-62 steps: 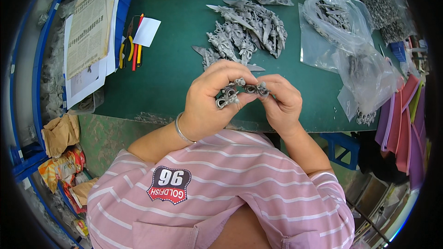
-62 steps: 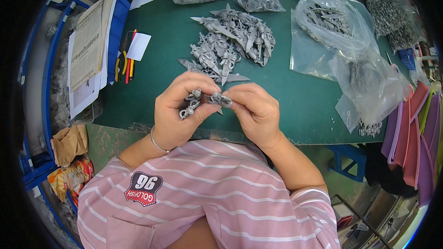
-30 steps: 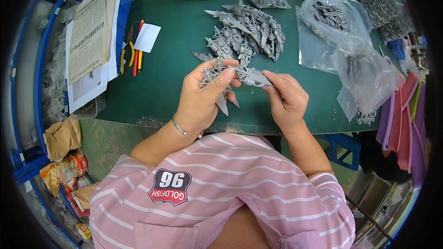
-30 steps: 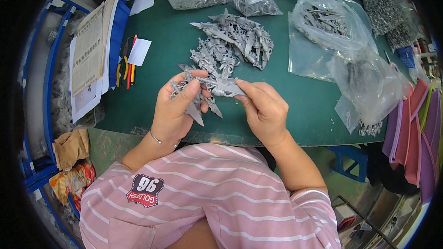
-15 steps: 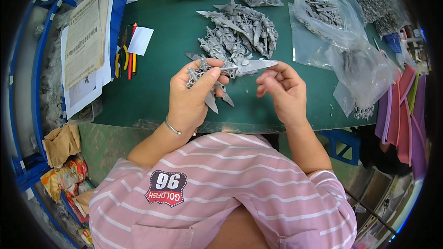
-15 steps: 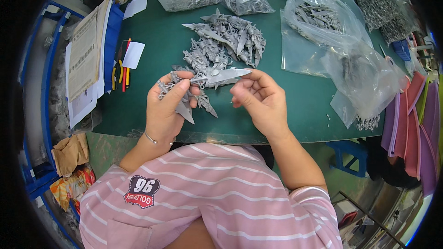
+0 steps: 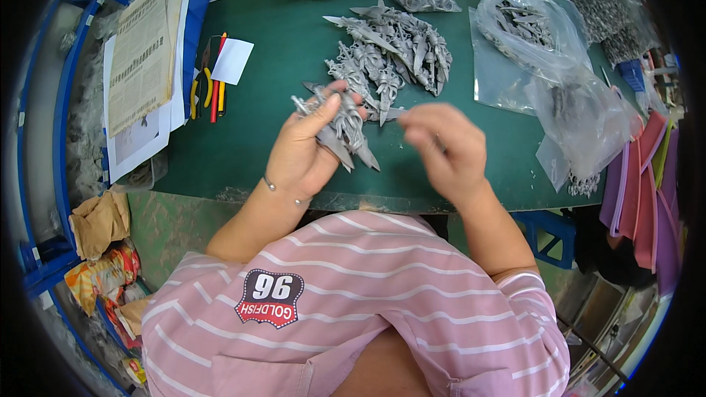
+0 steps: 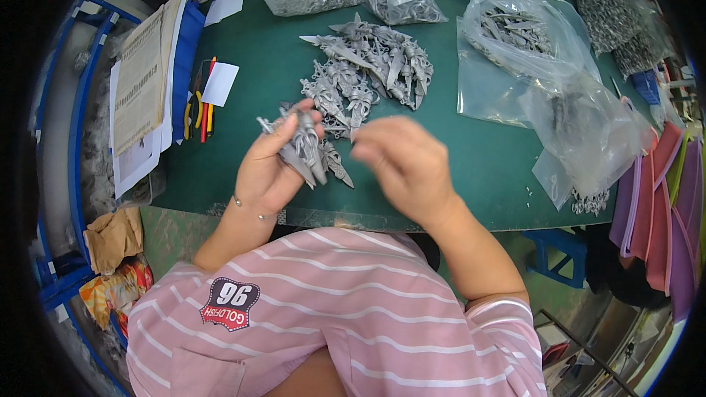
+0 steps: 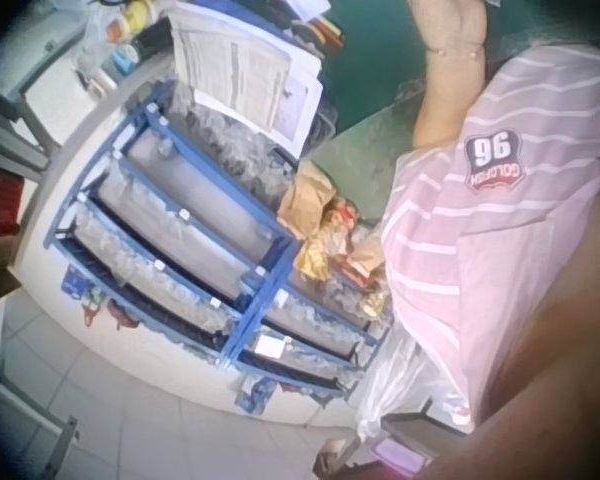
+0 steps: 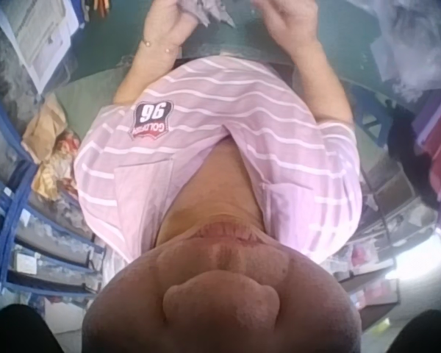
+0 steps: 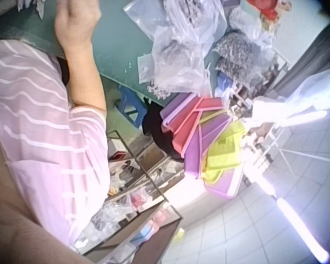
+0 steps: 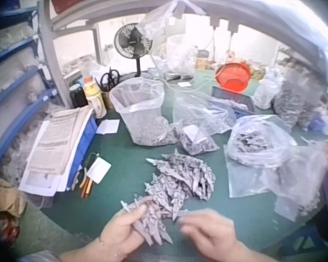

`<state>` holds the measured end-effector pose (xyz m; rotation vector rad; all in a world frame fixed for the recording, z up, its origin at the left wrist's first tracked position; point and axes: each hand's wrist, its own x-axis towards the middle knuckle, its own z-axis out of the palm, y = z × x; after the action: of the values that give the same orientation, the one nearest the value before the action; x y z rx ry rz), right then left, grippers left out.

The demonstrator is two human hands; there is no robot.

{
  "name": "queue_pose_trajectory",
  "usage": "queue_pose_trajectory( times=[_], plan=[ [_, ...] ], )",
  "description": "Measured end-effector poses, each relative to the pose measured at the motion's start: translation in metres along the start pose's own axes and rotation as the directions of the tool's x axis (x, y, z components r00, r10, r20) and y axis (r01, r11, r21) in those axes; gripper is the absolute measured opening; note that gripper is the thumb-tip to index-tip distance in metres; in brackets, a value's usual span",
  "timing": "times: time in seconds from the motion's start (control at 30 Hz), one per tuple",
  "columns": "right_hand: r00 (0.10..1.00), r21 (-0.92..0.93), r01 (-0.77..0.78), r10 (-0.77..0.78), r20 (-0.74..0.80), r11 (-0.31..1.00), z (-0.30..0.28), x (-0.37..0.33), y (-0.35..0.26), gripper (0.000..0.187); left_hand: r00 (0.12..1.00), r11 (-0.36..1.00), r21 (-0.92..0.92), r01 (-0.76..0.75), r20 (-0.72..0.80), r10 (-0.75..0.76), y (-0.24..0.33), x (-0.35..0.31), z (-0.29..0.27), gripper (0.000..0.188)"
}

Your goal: The person holds and looks at small gray mechanical parts, turning them over by hand and placing them into groups on the workstation.

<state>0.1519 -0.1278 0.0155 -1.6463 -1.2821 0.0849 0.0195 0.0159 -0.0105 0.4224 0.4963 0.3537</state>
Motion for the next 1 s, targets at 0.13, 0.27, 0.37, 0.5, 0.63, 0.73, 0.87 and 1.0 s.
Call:
queue_pose_trajectory(
  times=[0.13, 0.27, 0.37, 0.5, 0.63, 0.73, 0.87, 1.0],
  plan=[
    [0.975, -0.229, -0.146, 0.180, 0.134, 0.962, 0.005, -0.005, 0.035, 0.021, 0.994, 0.998, -0.068, -0.006, 0.110, 0.013, 0.015, 0.001, -0.012, 0.031],
    [0.933, -0.284, -0.225, 0.291, 0.213, 0.932, 0.020, -0.011, 0.040, 0.025, 0.998, 0.999, -0.024, -0.040, 0.049, 0.041, 0.015, -0.002, -0.012, 0.019],
    [0.852, -0.226, -0.381, 0.435, 0.292, 0.897, 0.012, -0.007, 0.034, 0.017, 0.998, 0.996, 0.057, -0.063, -0.022, 0.064, 0.015, -0.006, -0.002, 0.015],
    [0.889, -0.134, -0.388, 0.409, 0.207, 0.912, -0.004, -0.006, 0.024, 0.013, 0.999, 0.972, 0.232, -0.031, -0.015, 0.036, 0.016, -0.006, -0.007, 0.019],
    [0.997, -0.145, -0.073, 0.067, -0.048, 0.987, 0.003, -0.008, 0.008, 0.016, 0.999, 0.959, 0.281, 0.044, -0.040, -0.034, 0.005, -0.010, 0.006, 0.024],
    [0.995, -0.174, 0.094, -0.098, -0.015, 0.980, 0.012, -0.016, -0.001, 0.022, 1.000, 0.984, 0.176, 0.006, -0.020, -0.003, -0.005, -0.006, 0.015, 0.024],
    [0.996, 0.214, -0.091, 0.092, 0.004, 0.973, 0.014, -0.019, -0.011, 0.017, 0.998, 0.979, 0.197, -0.058, 0.010, 0.057, -0.002, -0.006, 0.012, 0.024],
    [0.956, 0.372, -0.261, 0.293, -0.031, 0.891, 0.019, -0.022, -0.006, 0.014, 0.997, 0.971, 0.227, -0.073, 0.019, 0.071, 0.002, -0.011, 0.021, 0.026]
  ],
)
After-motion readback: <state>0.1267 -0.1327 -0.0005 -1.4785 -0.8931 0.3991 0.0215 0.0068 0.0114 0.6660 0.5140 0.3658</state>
